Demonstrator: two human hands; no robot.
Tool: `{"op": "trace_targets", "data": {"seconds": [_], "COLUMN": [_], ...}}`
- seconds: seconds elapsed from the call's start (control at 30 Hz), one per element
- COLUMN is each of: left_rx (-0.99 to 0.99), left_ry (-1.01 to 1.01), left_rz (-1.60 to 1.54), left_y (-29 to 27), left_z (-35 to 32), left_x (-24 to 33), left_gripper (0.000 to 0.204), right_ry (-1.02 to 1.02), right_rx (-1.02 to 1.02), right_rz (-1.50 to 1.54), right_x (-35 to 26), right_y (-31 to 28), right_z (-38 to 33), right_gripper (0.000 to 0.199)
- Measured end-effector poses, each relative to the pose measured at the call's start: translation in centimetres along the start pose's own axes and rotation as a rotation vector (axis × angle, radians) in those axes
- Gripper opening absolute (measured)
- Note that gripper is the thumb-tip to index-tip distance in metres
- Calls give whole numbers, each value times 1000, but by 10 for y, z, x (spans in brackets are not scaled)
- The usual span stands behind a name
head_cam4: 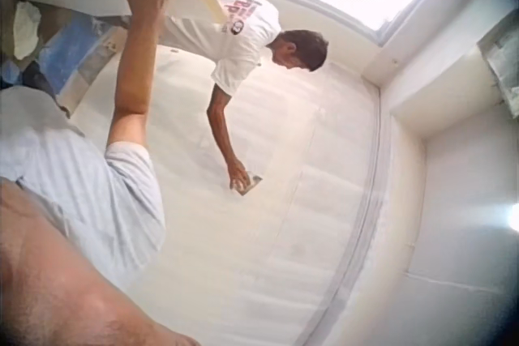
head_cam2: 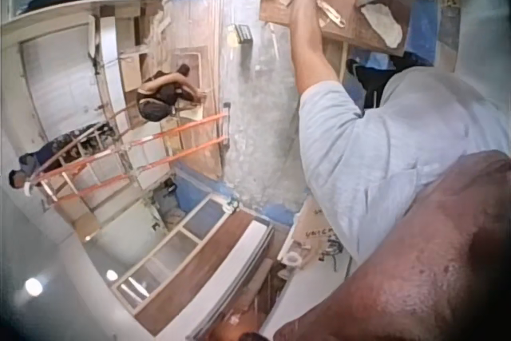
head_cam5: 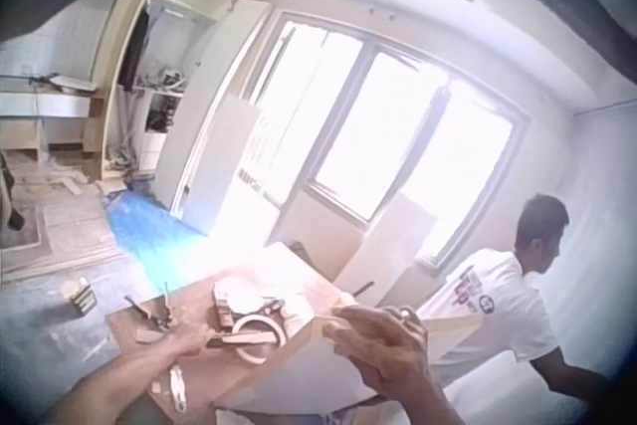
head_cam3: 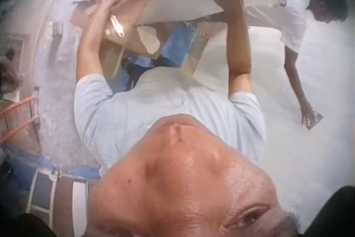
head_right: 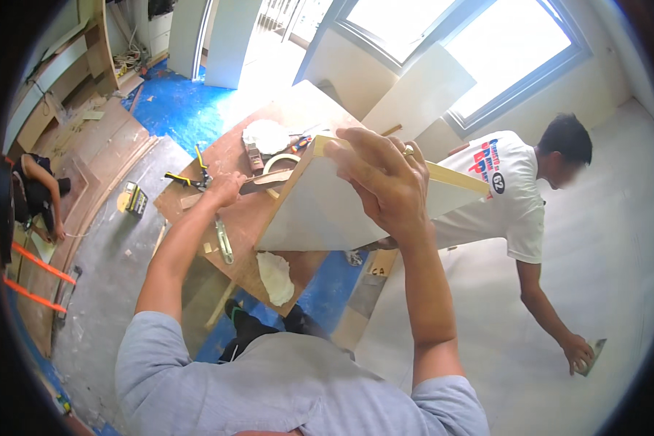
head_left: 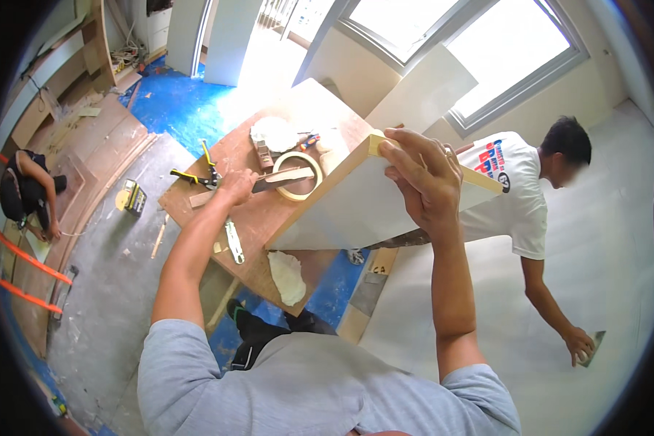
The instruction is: The person holds a large wooden panel at a workbench, turns it over to check the edges, and uses a handheld sanding block to smooth the sides and corners of the panel.
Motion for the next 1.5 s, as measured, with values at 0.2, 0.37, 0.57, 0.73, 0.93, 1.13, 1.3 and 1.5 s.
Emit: {"op": "trace_targets", "data": {"seconds": [0.2, 0.37, 0.57, 0.73, 0.93, 1.13, 1.3, 1.5], "left_rx": [212, 521, 840, 863, 887, 846, 844, 851], "left_ry": [120, 234, 136, 138, 89, 60, 46, 8], "left_rz": [-882, -1616, -1342, -1383, -1273, -1195, -1253, -1049], "left_y": [-79, -190, -312, -327, -328, -335, -322, -341], "left_z": [-151, -247, -269, -246, -245, -249, -259, -247], "left_x": [20, 115, 214, 230, 238, 242, 249, 246], "left_gripper": [58, 57, 47, 47, 46, 47, 46, 44], "right_ry": [9, -36, -94, -103, -127, -143, -142, -120], "right_rx": [-90, 15, 49, 82, 111, 129, 138, 115], "right_rz": [36, 131, 122, 165, 168, 180, 181, 168], "right_x": [-10, 4, 16, 15, 18, 21, 19, 10], "right_y": [-13, -3, -2, -1, 4, 7, 7, 3], "right_z": [7, 7, 19, 18, 11, 10, 6, 2], "right_gripper": [41, 41, 37, 32, 37, 39, 39, 42]}}
Point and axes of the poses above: each hand's wrist, its own z-axis towards the middle knuckle, its own y-axis out of the palm, x = y × z, the point moved 2 cm from there along z, towards the middle knuckle, and after that the axes turned 14 degrees about -x, right-handed, at the moved point
